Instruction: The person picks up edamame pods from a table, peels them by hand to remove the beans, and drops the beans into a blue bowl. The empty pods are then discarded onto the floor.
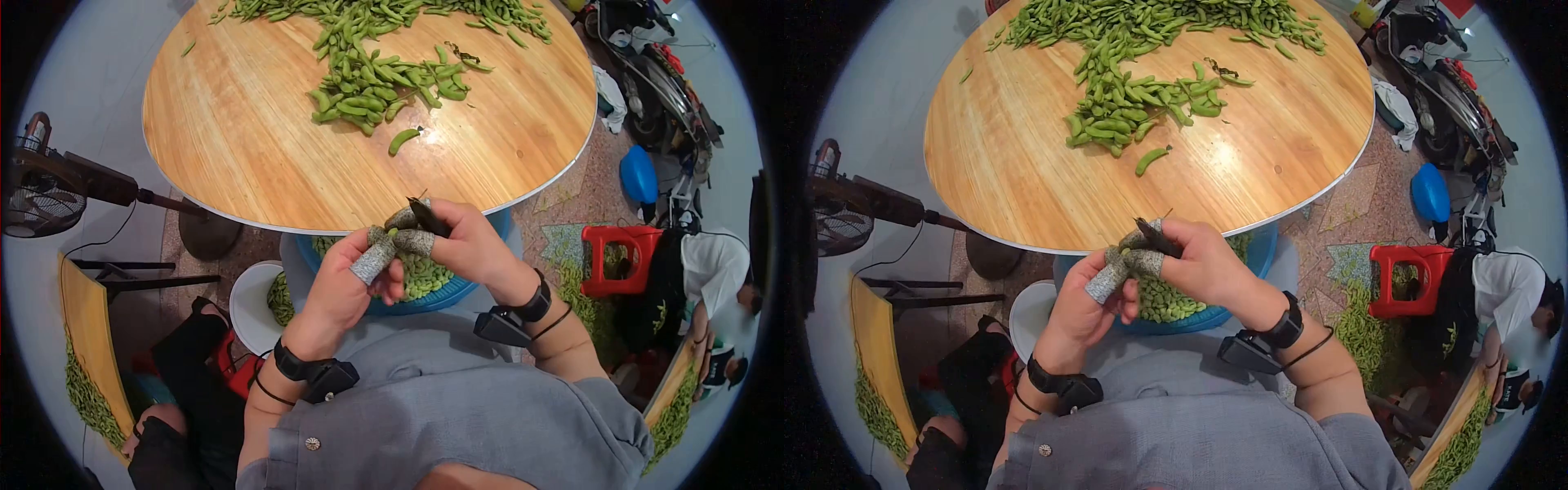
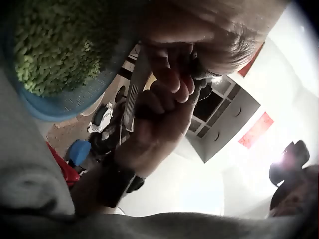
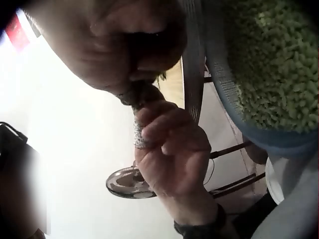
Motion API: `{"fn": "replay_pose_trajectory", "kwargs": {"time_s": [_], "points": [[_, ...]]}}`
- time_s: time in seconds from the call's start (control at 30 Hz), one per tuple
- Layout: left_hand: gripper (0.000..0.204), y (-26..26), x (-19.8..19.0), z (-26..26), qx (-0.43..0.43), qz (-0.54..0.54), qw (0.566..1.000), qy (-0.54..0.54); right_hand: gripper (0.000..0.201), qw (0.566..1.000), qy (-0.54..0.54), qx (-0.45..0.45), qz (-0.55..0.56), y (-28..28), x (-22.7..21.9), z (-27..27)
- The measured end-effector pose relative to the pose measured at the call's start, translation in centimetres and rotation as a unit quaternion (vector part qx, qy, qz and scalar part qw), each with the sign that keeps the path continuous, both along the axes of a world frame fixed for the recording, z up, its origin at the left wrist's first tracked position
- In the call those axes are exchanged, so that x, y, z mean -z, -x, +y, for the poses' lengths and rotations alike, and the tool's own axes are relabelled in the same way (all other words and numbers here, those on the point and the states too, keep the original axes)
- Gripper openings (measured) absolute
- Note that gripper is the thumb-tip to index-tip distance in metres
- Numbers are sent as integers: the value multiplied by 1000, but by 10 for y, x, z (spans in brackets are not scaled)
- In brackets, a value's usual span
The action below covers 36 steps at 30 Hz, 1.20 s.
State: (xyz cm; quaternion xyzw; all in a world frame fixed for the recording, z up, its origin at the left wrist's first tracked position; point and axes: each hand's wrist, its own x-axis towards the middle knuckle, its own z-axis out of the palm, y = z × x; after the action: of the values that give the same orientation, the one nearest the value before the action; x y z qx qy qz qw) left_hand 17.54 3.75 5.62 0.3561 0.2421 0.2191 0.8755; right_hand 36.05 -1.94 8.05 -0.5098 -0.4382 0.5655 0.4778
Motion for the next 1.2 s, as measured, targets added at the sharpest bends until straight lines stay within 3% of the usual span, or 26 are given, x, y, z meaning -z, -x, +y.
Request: {"fn": "replay_pose_trajectory", "kwargs": {"time_s": [0.17,0.3,0.4,0.47,0.5,0.57,0.63,0.7,0.8,0.87,0.9,0.93,0.97,1.03,1.07,1.1,1.13,1.17,1.2], "points": [[21,-3,-15,-4,14,-23,993,115,20,999,-1,-6,45,0,0,-2],[24,4,-7,-2,32,16,995,97,20,995,9,-12,95,-1,8,-7],[24,7,-3,-1,45,-34,995,77,24,998,40,16,54,0,2,-12],[19,7,-7,-1,10,64,995,-73,27,1000,-8,26,1,2,9,-17],[19,6,-8,-1,9,65,995,-73,30,996,-56,34,-56,4,9,-18],[15,2,-9,-3,-49,132,972,-188,31,993,-36,5,-114,4,-8,-23],[15,1,-5,-6,-58,133,970,-196,32,984,-16,-22,-174,3,-12,-27],[14,0,-3,-6,-64,132,968,-203,41,964,-77,-56,-249,1,-6,-30],[14,0,-3,-5,-55,153,955,-250,45,964,-53,-65,-254,0,-3,-30],[16,1,-3,-4,-45,222,902,-366,45,963,-57,-55,-259,1,-1,-31],[16,0,-2,-3,-44,223,903,-366,45,961,-62,-46,-266,2,-1,-32],[15,-2,-2,-1,-78,236,790,-561,45,961,-61,-46,-265,3,-1,-31],[15,-2,-1,0,-108,236,636,-727,46,967,-24,-54,-249,3,-2,-30],[16,1,1,2,-98,237,620,-741,47,971,14,-62,-230,6,6,-27],[17,2,1,2,-90,238,603,-756,45,980,-48,-40,-191,7,21,-25],[17,3,0,2,-89,238,604,-756,43,982,-110,-17,-150,9,24,-22],[17,3,-4,3,-82,230,658,-713,43,983,-109,-16,-150,6,20,-23],[18,4,-6,3,-75,222,708,-667,41,997,35,-48,39,2,11,-25],[18,7,-5,4,-75,222,707,-667,38,955,176,-78,226,0,0,-26]]}}
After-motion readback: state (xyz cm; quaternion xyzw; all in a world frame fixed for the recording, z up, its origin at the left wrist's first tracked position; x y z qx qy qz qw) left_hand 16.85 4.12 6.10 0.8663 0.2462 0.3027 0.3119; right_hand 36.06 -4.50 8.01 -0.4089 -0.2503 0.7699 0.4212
